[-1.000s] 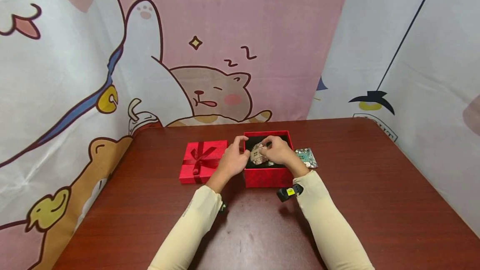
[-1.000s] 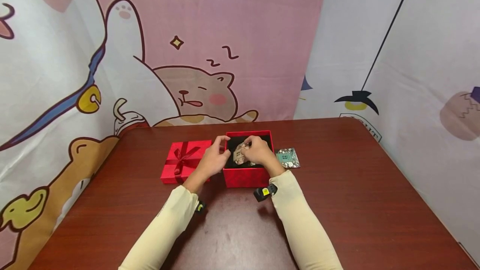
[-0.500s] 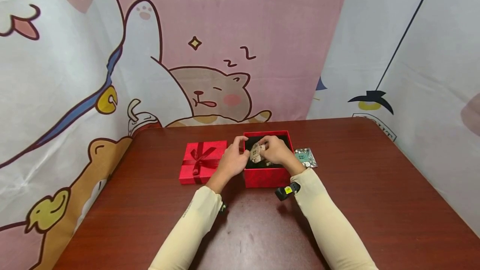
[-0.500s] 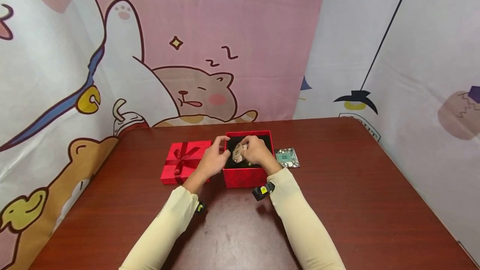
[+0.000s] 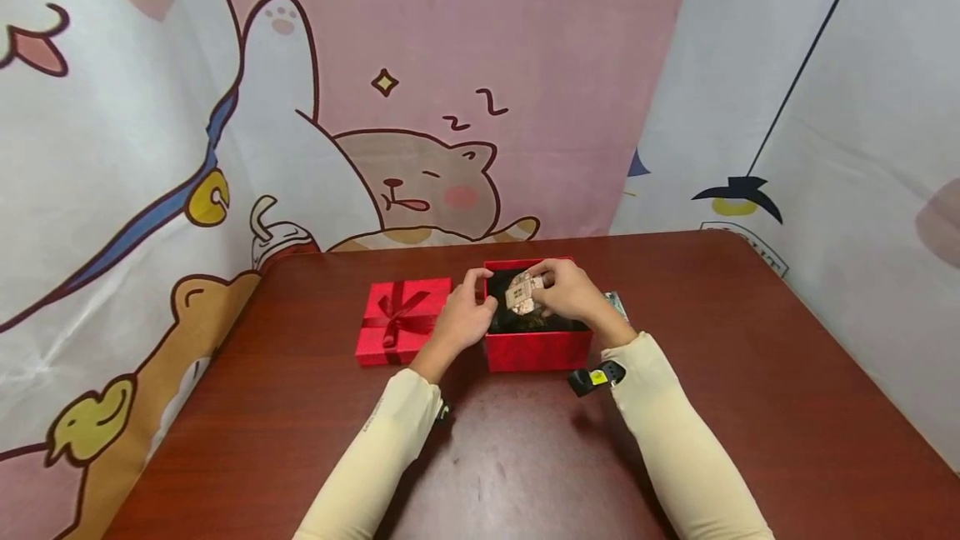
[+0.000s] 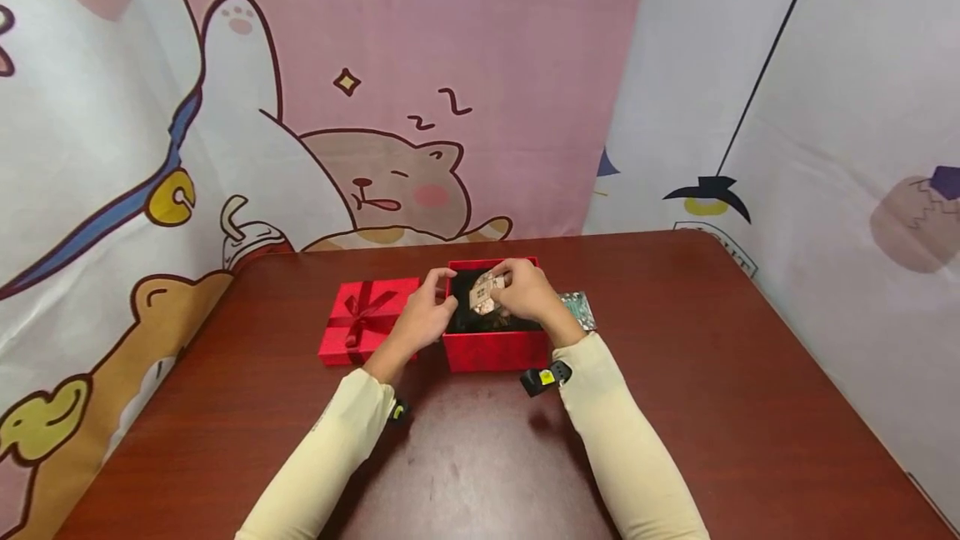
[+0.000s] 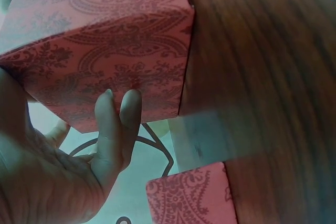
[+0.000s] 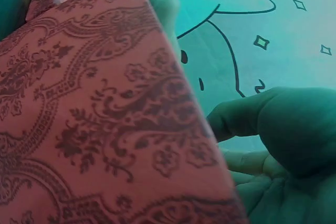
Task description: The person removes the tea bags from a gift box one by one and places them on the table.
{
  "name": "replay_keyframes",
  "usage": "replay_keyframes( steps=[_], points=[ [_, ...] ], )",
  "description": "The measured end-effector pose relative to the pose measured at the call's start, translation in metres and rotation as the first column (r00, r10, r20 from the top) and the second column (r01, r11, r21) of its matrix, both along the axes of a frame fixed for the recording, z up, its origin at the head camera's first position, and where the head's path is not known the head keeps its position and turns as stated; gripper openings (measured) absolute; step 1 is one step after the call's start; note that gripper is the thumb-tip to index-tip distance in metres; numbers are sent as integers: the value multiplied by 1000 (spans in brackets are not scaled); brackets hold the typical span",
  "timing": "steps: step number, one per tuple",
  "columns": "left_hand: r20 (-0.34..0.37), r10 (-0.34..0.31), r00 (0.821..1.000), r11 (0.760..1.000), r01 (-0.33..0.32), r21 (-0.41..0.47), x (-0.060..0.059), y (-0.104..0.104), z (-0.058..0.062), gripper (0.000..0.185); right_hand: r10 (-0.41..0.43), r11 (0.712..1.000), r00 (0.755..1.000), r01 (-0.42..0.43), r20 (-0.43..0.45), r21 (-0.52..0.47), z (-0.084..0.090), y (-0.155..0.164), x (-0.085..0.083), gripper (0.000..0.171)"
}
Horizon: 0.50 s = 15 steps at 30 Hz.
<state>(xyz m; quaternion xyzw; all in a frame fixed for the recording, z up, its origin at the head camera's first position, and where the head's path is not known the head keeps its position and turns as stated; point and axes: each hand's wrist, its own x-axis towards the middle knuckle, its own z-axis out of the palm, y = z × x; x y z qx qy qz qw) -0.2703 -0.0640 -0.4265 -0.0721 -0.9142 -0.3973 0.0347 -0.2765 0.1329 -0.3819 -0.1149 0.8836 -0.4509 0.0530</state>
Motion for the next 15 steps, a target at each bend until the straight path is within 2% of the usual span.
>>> replay_keyframes(
  steps=[8,15],
  points=[
    [3,-7,1000,1000,7,-6,0,0,1,45,12,997,1000,-10,19,-82,13,16,11,37],
    [13,-8,1000,1000,8,1,1,-1,1,44,21,992,1000,-19,13,-121,14,35,12,38]
  ],
)
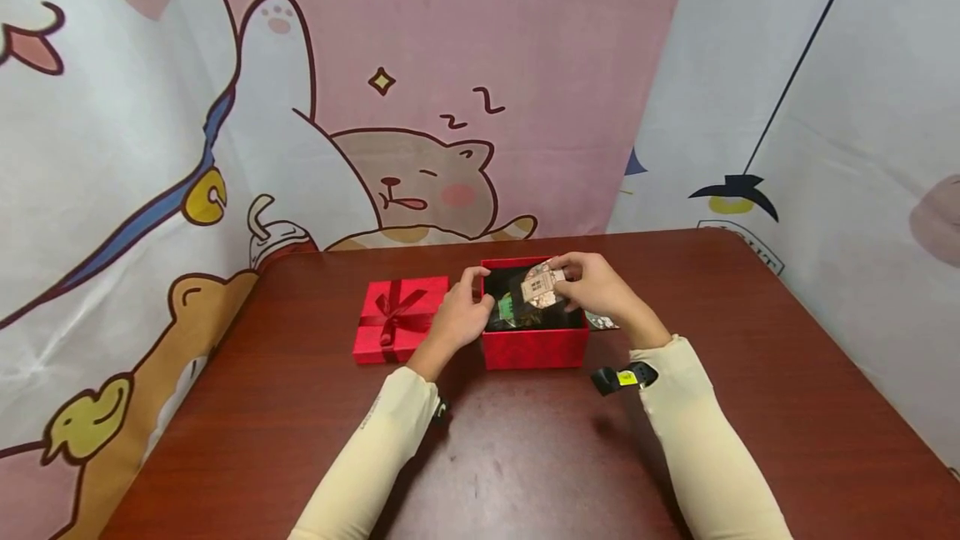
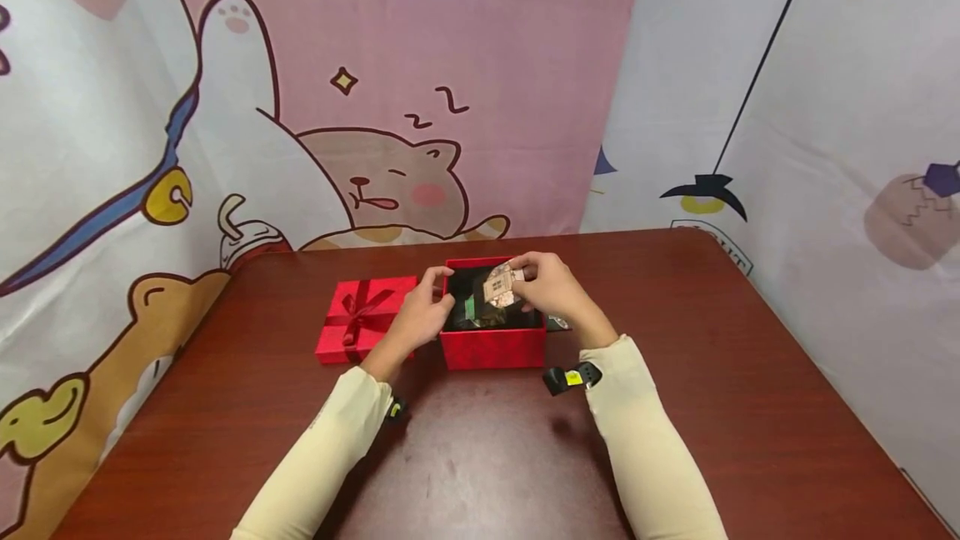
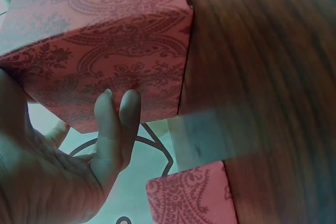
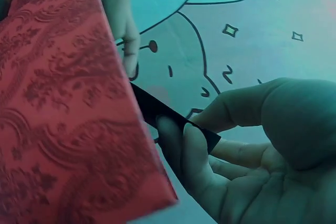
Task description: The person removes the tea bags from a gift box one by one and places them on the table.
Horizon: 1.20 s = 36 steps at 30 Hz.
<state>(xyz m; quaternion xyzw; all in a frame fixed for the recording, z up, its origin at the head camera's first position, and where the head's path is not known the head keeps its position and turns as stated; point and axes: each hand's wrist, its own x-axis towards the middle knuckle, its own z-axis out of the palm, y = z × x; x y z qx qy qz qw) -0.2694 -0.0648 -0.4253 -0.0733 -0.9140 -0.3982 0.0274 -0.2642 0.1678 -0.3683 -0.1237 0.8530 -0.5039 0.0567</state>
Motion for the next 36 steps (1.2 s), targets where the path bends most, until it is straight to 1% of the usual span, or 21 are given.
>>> replay_keyframes(
  steps=[6,13,17,20,28,36],
  points=[
    [-2,-4,1000,1000,4,-6,0,0,0,43,-29,999,1000,29,11,18,7,17,6,39],
    [-29,-3,1000,1000,3,-6,-7,1,3,43,-39,999,999,38,3,22,16,39,10,41],
    [-20,-1,1000,1000,1,-9,-7,0,3,43,-47,999,999,47,16,21,19,50,12,42],
    [-13,-1,1000,1000,1,-11,-6,0,2,43,-60,998,998,60,35,20,18,60,13,42],
    [-24,0,1000,1000,0,-1,-4,1,1,43,-90,996,996,90,18,-3,14,82,17,43],
    [-19,1,1000,1000,-1,8,-1,0,0,43,-148,988,989,147,24,45,3,106,15,46]
  ],
)
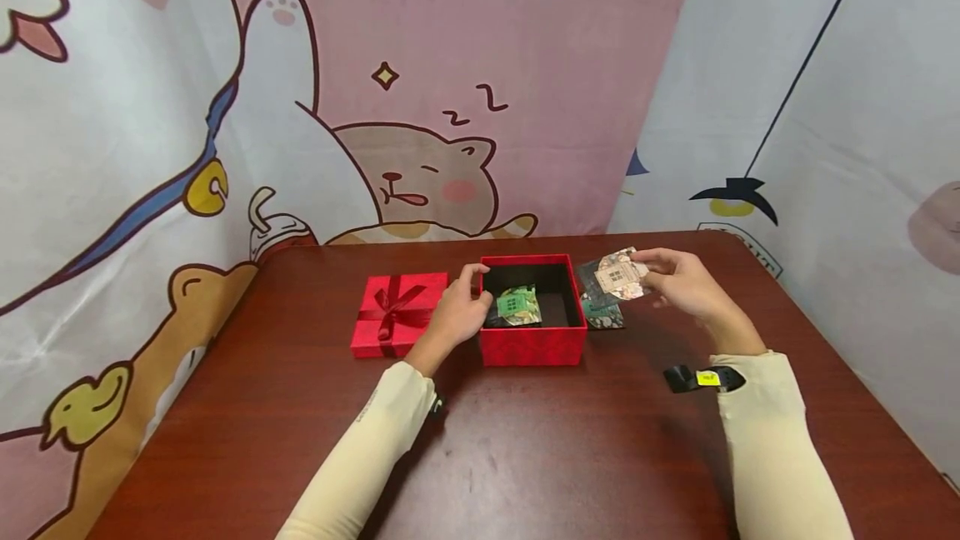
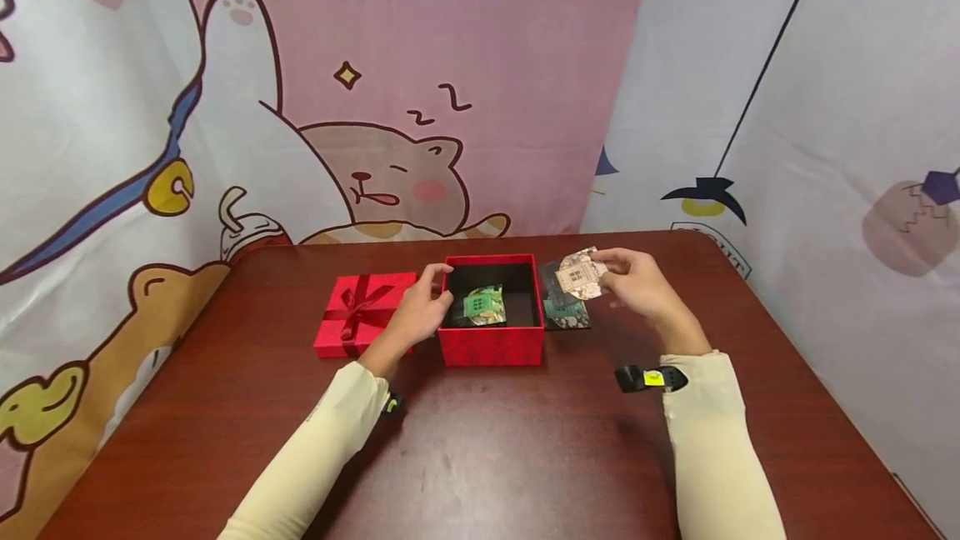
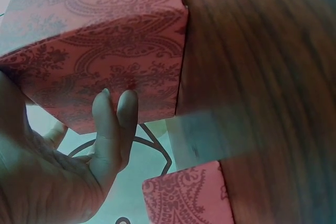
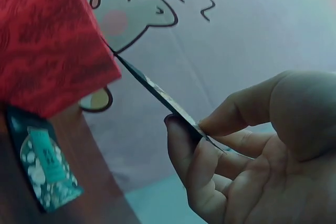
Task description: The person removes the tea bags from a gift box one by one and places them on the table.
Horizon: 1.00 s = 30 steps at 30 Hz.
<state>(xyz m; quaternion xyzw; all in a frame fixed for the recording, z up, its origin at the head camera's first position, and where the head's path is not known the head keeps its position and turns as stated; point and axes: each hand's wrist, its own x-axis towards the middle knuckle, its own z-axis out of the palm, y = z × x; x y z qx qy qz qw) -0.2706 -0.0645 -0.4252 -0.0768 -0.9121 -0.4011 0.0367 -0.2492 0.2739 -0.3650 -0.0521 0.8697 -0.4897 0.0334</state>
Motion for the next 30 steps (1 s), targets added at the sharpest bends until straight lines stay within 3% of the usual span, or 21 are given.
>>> replay_keyframes(
  steps=[9,15,30],
  points=[
    [-10,-1,1000,1000,1,-6,2,-1,-5,44,-70,997,997,69,27,38,-23,24,-4,46],
    [-16,-6,1000,1000,6,3,2,0,-2,43,-112,993,993,111,24,43,-36,39,-7,47],
    [-9,0,1000,1000,0,18,1,-1,-4,43,-126,991,991,123,53,57,-69,61,-18,48]
  ],
)
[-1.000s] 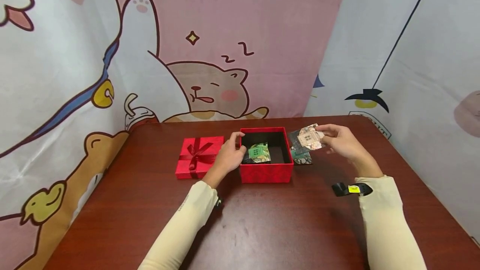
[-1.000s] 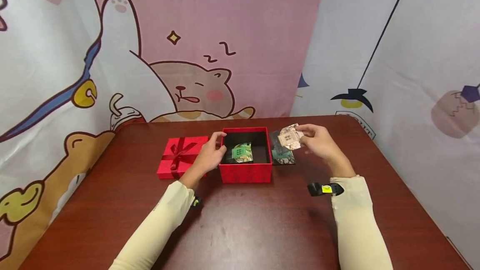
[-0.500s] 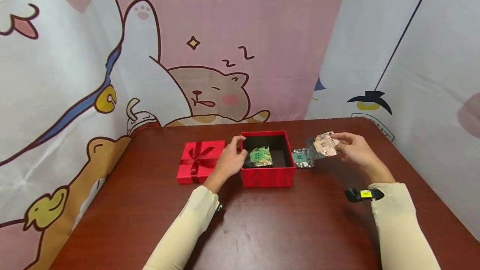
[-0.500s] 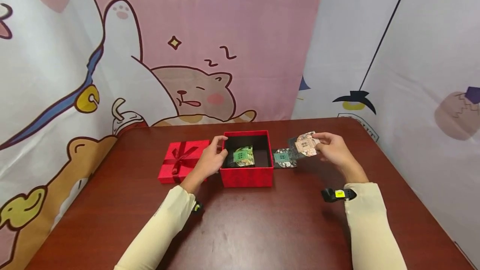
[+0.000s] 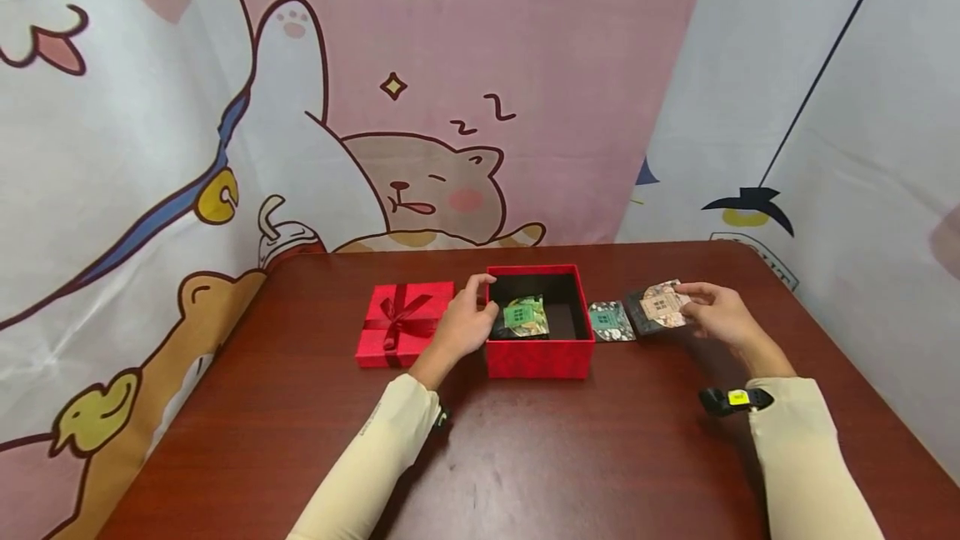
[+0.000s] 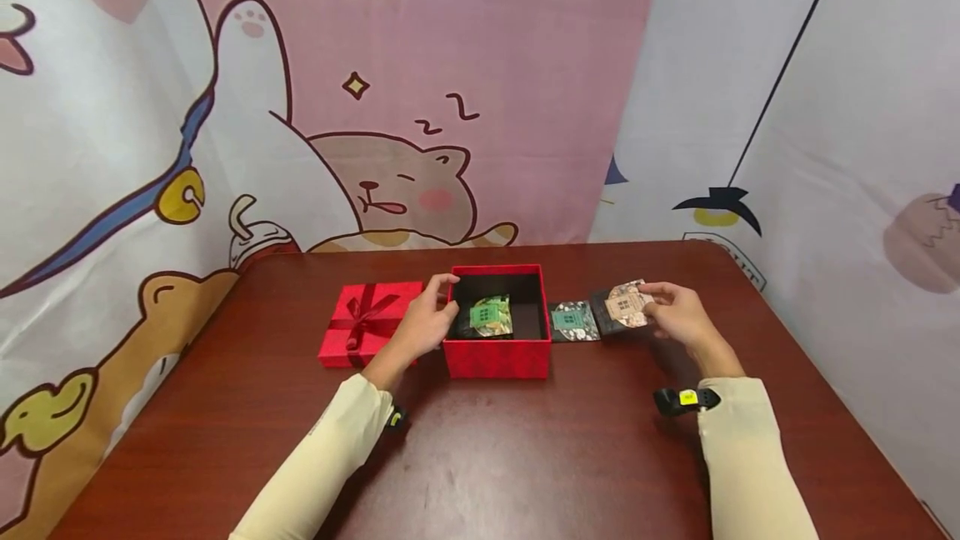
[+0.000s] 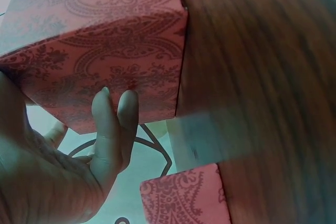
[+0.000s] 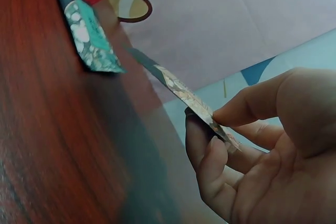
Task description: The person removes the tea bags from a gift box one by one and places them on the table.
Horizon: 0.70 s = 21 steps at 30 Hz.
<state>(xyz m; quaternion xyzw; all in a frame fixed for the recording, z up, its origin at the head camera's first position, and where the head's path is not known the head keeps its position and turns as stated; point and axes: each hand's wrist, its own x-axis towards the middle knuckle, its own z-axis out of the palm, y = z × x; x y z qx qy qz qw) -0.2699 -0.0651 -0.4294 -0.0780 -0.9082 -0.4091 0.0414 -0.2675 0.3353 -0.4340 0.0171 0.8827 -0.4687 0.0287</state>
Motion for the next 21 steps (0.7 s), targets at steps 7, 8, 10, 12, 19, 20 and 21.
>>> replay_keyframes(
  steps=[7,8,10,12,19,20,21],
  points=[
    [3,-3,1000,1000,3,-3,1,0,1,43,-10,1000,1000,10,2,-2,-9,7,-2,46],
    [3,-4,1000,1000,4,-7,2,1,1,43,-12,1000,1000,12,2,-1,-10,8,-2,46],
    [4,-6,1000,1000,6,-16,2,1,-1,43,-9,1000,1000,9,4,5,-12,8,-1,45],
    [8,-5,1000,1000,5,-19,2,1,-2,44,2,1000,1000,-2,6,16,-13,8,-1,45],
    [-1,-7,1000,1000,7,4,0,0,-2,43,24,998,1000,-22,-21,61,-19,8,-6,43],
    [-2,-8,1000,1000,8,5,0,0,-1,43,23,997,999,-22,-23,69,-20,8,-7,42],
    [-3,-9,1000,1000,9,6,0,-1,-1,43,22,997,1000,-20,-21,76,-21,8,-8,42]
  ],
)
